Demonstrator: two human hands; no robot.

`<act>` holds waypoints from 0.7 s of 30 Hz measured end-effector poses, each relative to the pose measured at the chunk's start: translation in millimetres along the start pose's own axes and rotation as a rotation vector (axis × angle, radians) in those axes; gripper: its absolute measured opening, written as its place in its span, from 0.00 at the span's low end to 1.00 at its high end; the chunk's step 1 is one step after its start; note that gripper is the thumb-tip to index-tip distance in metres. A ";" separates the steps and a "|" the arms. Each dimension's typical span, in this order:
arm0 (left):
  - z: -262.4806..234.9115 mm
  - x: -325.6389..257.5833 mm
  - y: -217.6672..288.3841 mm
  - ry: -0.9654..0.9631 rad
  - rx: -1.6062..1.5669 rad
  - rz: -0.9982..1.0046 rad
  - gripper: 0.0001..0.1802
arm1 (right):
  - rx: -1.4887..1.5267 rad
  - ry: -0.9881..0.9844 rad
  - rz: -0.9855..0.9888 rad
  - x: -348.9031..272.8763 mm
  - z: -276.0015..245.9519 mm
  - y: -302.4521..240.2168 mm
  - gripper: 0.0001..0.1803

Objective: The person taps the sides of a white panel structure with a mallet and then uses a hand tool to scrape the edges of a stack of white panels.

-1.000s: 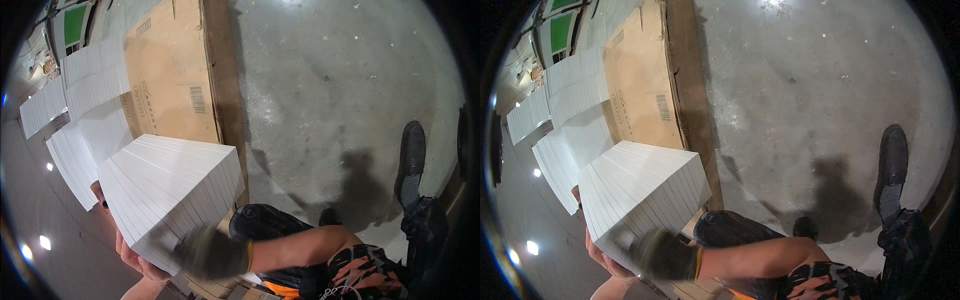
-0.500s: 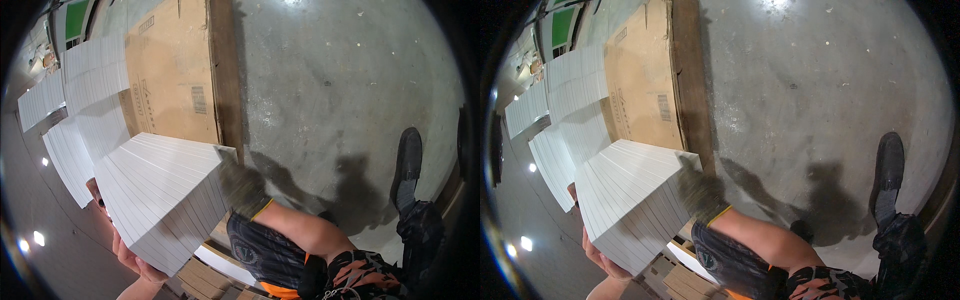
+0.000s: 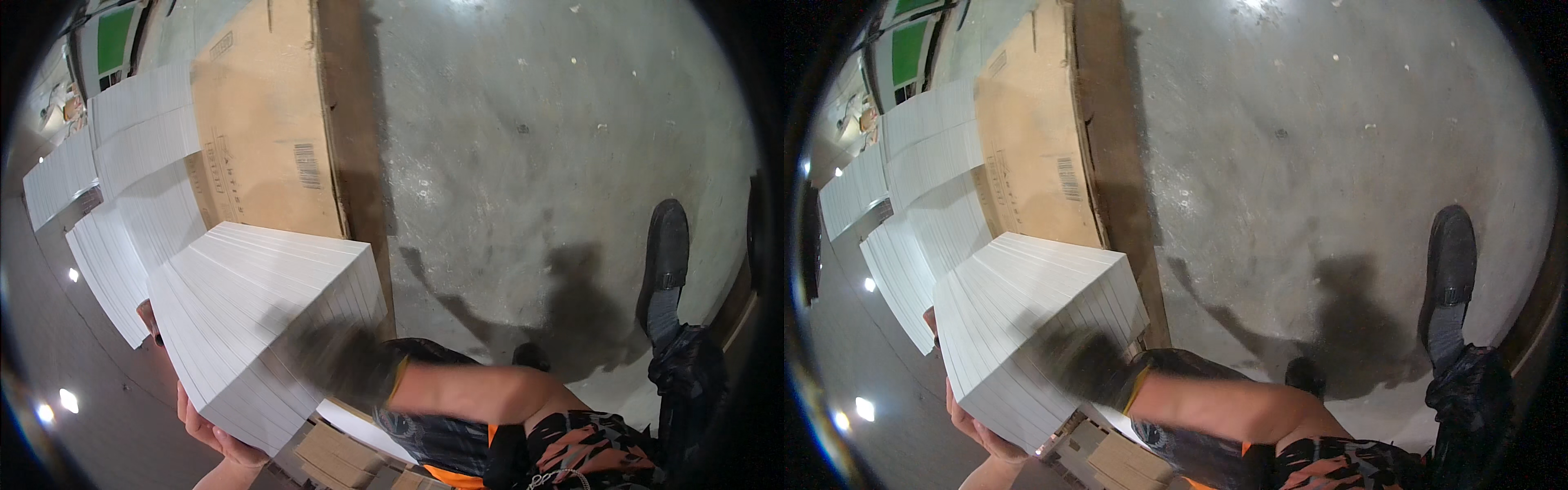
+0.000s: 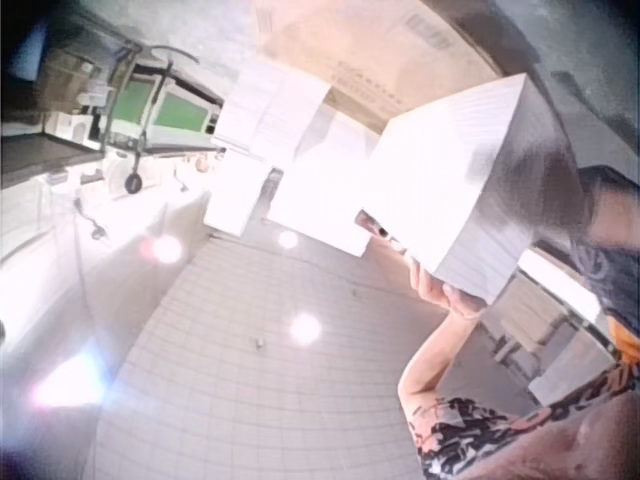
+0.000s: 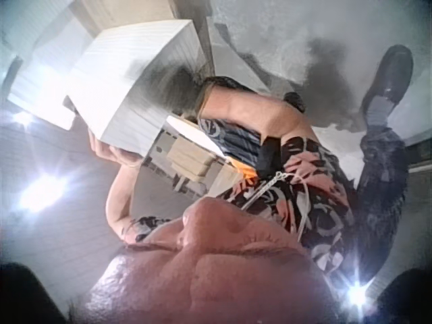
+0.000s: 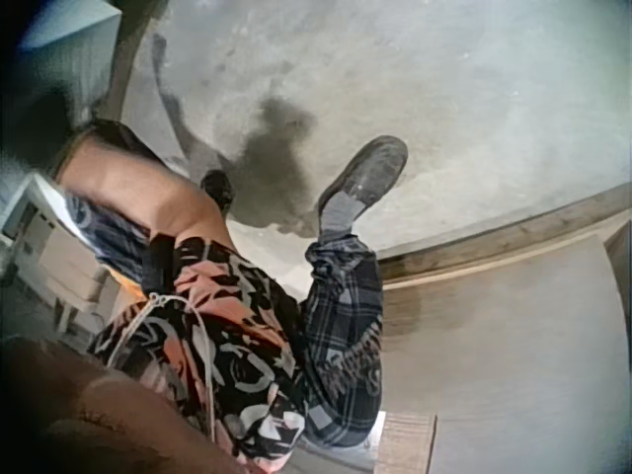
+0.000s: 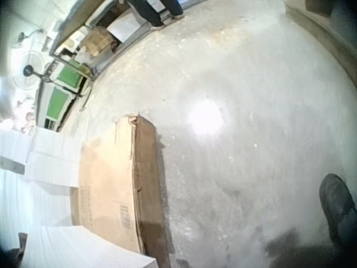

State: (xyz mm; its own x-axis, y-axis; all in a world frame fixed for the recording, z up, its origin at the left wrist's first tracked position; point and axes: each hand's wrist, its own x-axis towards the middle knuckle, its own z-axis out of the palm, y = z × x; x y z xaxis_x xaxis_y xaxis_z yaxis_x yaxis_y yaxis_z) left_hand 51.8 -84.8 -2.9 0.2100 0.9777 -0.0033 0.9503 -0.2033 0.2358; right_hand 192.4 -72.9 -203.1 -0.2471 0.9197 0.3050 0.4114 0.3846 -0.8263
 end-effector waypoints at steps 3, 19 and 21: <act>-5.6 2.1 -0.6 -0.046 0.073 -0.075 0.29 | 0.044 -0.046 0.060 4.2 -18.4 6.1 0.07; 4.8 -5.3 -3.9 0.097 -0.049 0.000 0.28 | 0.531 -0.363 -0.179 9.3 -49.6 -34.0 0.25; 1.4 -3.9 -2.2 0.071 -0.016 0.040 0.28 | 0.423 -0.592 -0.082 19.1 -45.8 -19.6 0.28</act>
State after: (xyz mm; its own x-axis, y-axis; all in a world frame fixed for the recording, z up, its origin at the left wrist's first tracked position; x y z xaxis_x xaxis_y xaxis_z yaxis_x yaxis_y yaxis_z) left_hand 49.3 -88.2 -4.8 0.2302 0.9702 0.0753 0.9375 -0.2419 0.2502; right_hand 219.8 -59.3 -159.4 -0.7446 0.6466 0.1656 0.0267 0.2767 -0.9606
